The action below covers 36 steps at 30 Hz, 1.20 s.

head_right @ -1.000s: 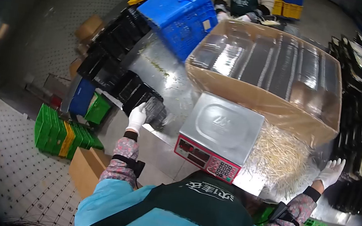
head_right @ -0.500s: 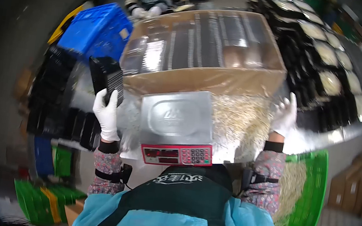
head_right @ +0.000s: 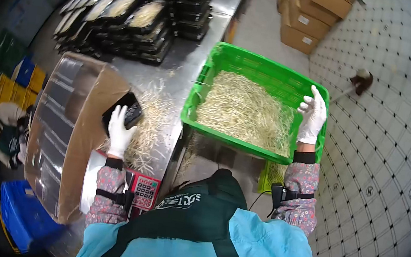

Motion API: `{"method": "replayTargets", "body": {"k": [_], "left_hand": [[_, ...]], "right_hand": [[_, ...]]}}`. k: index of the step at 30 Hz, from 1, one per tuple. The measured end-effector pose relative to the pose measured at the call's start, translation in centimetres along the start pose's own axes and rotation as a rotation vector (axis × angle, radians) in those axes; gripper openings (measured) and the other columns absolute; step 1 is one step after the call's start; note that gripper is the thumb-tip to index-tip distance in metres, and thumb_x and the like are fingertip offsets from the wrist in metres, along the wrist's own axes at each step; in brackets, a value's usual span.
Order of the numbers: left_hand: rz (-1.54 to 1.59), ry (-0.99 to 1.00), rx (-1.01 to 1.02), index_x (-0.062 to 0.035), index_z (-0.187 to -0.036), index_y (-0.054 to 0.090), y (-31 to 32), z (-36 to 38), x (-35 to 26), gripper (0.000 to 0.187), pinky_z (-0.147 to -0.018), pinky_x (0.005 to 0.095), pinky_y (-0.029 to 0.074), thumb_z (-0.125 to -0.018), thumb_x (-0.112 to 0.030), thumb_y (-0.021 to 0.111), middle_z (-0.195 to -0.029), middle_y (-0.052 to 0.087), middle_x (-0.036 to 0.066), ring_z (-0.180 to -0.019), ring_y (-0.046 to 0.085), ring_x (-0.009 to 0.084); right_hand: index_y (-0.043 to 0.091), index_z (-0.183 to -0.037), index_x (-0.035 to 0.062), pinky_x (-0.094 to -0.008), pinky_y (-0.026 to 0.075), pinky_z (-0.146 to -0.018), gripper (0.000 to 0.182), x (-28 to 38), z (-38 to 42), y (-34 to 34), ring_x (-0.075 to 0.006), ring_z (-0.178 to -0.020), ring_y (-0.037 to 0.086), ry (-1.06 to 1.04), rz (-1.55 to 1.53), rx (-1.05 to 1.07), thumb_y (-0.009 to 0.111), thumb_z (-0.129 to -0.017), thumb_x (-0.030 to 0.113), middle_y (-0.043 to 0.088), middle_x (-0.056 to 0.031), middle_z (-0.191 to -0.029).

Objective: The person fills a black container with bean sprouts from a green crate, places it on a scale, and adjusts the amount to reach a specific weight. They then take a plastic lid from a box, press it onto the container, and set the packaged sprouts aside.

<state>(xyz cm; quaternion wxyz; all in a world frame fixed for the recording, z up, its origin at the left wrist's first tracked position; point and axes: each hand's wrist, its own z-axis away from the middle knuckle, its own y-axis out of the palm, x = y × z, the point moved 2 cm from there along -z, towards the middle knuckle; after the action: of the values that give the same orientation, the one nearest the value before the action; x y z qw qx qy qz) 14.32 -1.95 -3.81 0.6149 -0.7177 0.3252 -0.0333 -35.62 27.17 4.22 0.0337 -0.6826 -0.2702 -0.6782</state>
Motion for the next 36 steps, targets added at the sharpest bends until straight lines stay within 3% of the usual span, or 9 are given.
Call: {"method": "replayTargets", "body": {"k": [5,8,11,15,19,23,26,31,36], "left_hand": [[0.595,0.234,-0.045,0.0,-0.143,0.043,1.6,-1.0,-14.8,0.068,-0.114,0.0409,0.033,-0.082,-0.002,0.073,-0.144,0.047,0.02,-0.136,0.043,0.0328],[0.894,0.117,0.186,0.0008,-0.138,0.05,10.7,-2.4,-15.4,0.055,-0.108,0.0378,0.041,-0.087,-0.003,0.07,-0.136,0.054,0.017,-0.125,0.053,0.0294],[0.618,0.135,0.261,-0.0023,-0.132,0.058,13.1,-2.7,-21.2,0.045,-0.103,0.0353,0.044,-0.089,-0.009,0.07,-0.127,0.062,0.015,-0.117,0.058,0.0267],[0.234,0.262,0.157,-0.0052,-0.116,0.067,15.4,-2.9,-22.0,0.033,-0.09,0.0383,0.051,-0.084,-0.01,0.073,-0.109,0.07,0.014,-0.1,0.066,0.0311],[0.143,0.244,0.165,-0.0065,-0.109,0.069,15.7,-3.1,-22.6,0.024,-0.083,0.0387,0.052,-0.084,-0.005,0.07,-0.102,0.071,0.012,-0.093,0.067,0.03],[0.133,0.266,0.206,-0.0066,-0.103,0.069,15.7,-3.6,-22.7,0.02,-0.079,0.0392,0.051,-0.084,-0.001,0.067,-0.1,0.071,0.011,-0.09,0.067,0.0289],[0.146,0.259,0.233,-0.0046,-0.103,0.069,15.7,-3.6,-22.8,0.018,-0.081,0.0388,0.051,-0.086,-0.001,0.065,-0.099,0.071,0.013,-0.091,0.067,0.0305],[0.123,0.271,0.24,-0.0056,-0.104,0.068,15.3,-3.7,-23.1,0.017,-0.082,0.0391,0.051,-0.088,-0.003,0.065,-0.1,0.07,0.013,-0.091,0.066,0.0305],[0.124,0.265,0.244,-0.0056,-0.103,0.069,15.2,-3.5,-22.8,0.016,-0.082,0.0391,0.051,-0.088,-0.004,0.065,-0.1,0.07,0.013,-0.091,0.067,0.0301]], "right_hand": [[0.058,-0.135,0.008,-0.022,0.051,-0.069,0.051,4.2,-3.8,-11.6,-0.0088,-0.091,0.063,0.095,0.453,-0.022,0.07,-0.092,0.034,0.067,-0.005,-0.112],[0.048,-0.144,0.0063,-0.0381,0.04,-0.109,0.075,-8.1,-8.3,-11.0,-0.0278,-0.132,0.049,0.172,0.684,0.302,0.08,-0.083,0.035,0.051,-0.0179,-0.144],[0.038,-0.15,0.0036,-0.0415,0.032,-0.116,0.101,-13.2,-11.5,-13.5,-0.0382,-0.142,0.036,0.406,1.192,0.544,0.082,-0.072,0.05,0.036,-0.0259,-0.153],[0.032,-0.151,-0.0029,-0.0379,0.032,-0.116,0.11,-25.3,-13.8,-16.1,-0.0355,-0.144,0.034,0.768,1.103,0.624,0.082,-0.071,0.055,0.037,-0.0266,-0.152],[0.018,-0.156,0.0038,-0.046,0.03,-0.117,0.127,-33.7,-11.7,-16.7,-0.0421,-0.144,0.029,1.085,1.186,0.179,0.075,-0.066,0.072,0.025,-0.0251,-0.158],[0.018,-0.156,0.0072,-0.0525,0.035,-0.113,0.123,-33.5,-8.6,-8.2,-0.0464,-0.142,0.031,1.09,1.289,-0.105,0.078,-0.067,0.067,0.025,-0.0254,-0.157],[0.033,-0.15,0.0032,-0.0461,0.044,-0.102,0.098,-34.2,-7.5,-7.4,-0.0425,-0.126,0.049,0.849,1.097,-0.262,0.082,-0.072,0.037,0.042,-0.03,-0.144],[0.057,-0.123,-0.0054,-0.0359,0.05,-0.085,0.057,-40.7,-6.3,-13.5,-0.0279,-0.095,0.066,0.703,0.645,-0.227,0.079,-0.075,0.015,0.07,-0.0147,-0.105],[0.061,-0.119,-0.0014,-0.0297,0.053,-0.079,0.051,-33.7,-10.5,-15.7,-0.0182,-0.088,0.066,0.794,0.234,-0.041,0.08,-0.072,0.005,0.07,-0.0076,-0.102]]}}
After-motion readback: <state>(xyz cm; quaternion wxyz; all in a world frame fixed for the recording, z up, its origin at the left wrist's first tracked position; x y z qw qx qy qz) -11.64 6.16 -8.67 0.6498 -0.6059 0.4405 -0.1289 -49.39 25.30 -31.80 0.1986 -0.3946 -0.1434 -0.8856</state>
